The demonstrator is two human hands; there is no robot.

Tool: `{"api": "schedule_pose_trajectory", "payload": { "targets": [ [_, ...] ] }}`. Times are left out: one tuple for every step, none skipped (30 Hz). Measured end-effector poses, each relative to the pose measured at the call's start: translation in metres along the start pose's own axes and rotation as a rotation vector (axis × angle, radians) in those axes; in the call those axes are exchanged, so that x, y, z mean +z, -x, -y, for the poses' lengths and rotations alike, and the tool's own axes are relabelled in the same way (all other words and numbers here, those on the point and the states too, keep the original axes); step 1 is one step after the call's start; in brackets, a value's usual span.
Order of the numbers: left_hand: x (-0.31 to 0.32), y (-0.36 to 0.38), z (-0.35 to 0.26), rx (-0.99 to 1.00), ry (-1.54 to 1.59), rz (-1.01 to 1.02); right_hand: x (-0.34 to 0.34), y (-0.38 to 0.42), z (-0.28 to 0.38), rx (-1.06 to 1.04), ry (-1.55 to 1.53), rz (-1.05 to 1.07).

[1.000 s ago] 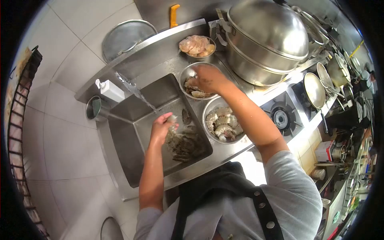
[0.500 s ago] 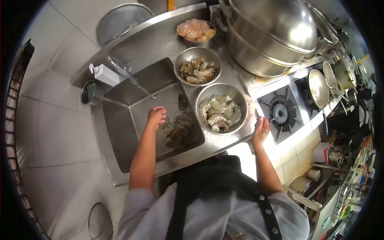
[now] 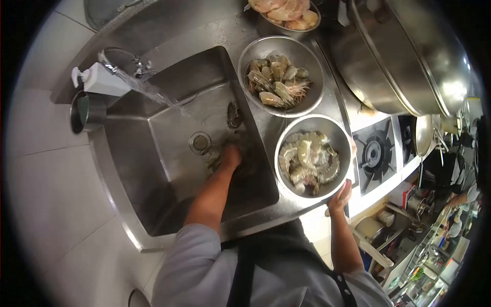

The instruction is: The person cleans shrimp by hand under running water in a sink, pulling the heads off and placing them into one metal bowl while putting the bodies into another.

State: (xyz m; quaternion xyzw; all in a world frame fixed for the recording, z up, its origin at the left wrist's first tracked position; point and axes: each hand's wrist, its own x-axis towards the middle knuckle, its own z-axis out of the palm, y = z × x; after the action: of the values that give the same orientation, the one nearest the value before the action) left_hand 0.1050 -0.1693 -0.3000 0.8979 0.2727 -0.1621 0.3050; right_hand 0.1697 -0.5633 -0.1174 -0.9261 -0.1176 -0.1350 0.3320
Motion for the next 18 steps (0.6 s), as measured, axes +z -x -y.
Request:
{"api": "schedule_pose_trajectory", "payload": {
  "targets": [
    [0.009, -0.013, 0.003, -0.001, 0.015, 0.0, 0.006, 0.011, -0.025, -0.145, 0.158, -0.064],
    [0.021, -0.025, 0.006, 0.021, 0.017, -0.057, 0.002, 0.006, -0.013, -0.008, -0.025, -0.017],
    [0.031, -0.034, 0.01, 0.042, 0.017, -0.111, 0.002, 0.008, -0.014, 0.032, -0.107, 0.003],
    [0.039, -0.044, 0.013, 0.042, 0.025, -0.108, 0.003, 0.008, -0.014, 0.075, -0.189, 0.021],
    [0.046, -0.053, 0.015, 0.201, -0.076, -0.273, 0.0, -0.001, 0.006, 0.068, -0.18, 0.037],
    [0.054, -0.058, 0.017, 0.36, -0.177, -0.435, 0.001, -0.004, 0.01, 0.072, -0.17, 0.04],
    [0.066, -0.061, 0.022, 0.36, -0.172, -0.426, 0.001, -0.005, 0.011, -0.003, -0.106, 0.029],
    [0.076, -0.063, 0.027, 0.339, -0.359, -0.406, 0.001, -0.009, 0.018, -0.079, -0.046, 0.017],
    [0.085, -0.067, 0.03, 0.317, -0.548, -0.389, -0.002, -0.014, 0.025, -0.092, -0.026, 0.049],
    [0.084, -0.071, 0.027, 0.321, -0.55, -0.393, -0.001, -0.014, 0.022, -0.093, -0.028, 0.043],
    [0.083, -0.074, 0.024, 0.223, -0.498, -0.251, 0.0, -0.013, 0.019, -0.135, -0.006, 0.045],
    [0.081, -0.076, 0.021, 0.126, -0.446, -0.112, 0.0, -0.011, 0.017, -0.177, 0.015, 0.046],
    [0.068, -0.069, 0.012, 0.131, -0.45, -0.12, -0.001, -0.01, 0.015, -0.201, 0.04, 0.071],
    [0.045, -0.055, -0.002, 0.069, -0.423, -0.076, -0.002, -0.01, 0.013, -0.203, 0.035, 0.062],
    [0.028, -0.047, -0.012, 0.007, -0.397, -0.033, -0.002, -0.01, 0.01, -0.196, 0.041, 0.053],
    [0.032, -0.053, -0.002, 0.009, -0.406, -0.043, -0.002, -0.007, 0.007, -0.187, 0.043, 0.043],
    [0.043, -0.068, 0.026, -0.014, -0.403, -0.124, -0.001, -0.001, -0.002, -0.139, -0.025, 0.053],
    [0.048, -0.083, 0.055, -0.038, -0.402, -0.208, -0.003, 0.0, -0.001, -0.136, -0.043, 0.043]
  ]
}}
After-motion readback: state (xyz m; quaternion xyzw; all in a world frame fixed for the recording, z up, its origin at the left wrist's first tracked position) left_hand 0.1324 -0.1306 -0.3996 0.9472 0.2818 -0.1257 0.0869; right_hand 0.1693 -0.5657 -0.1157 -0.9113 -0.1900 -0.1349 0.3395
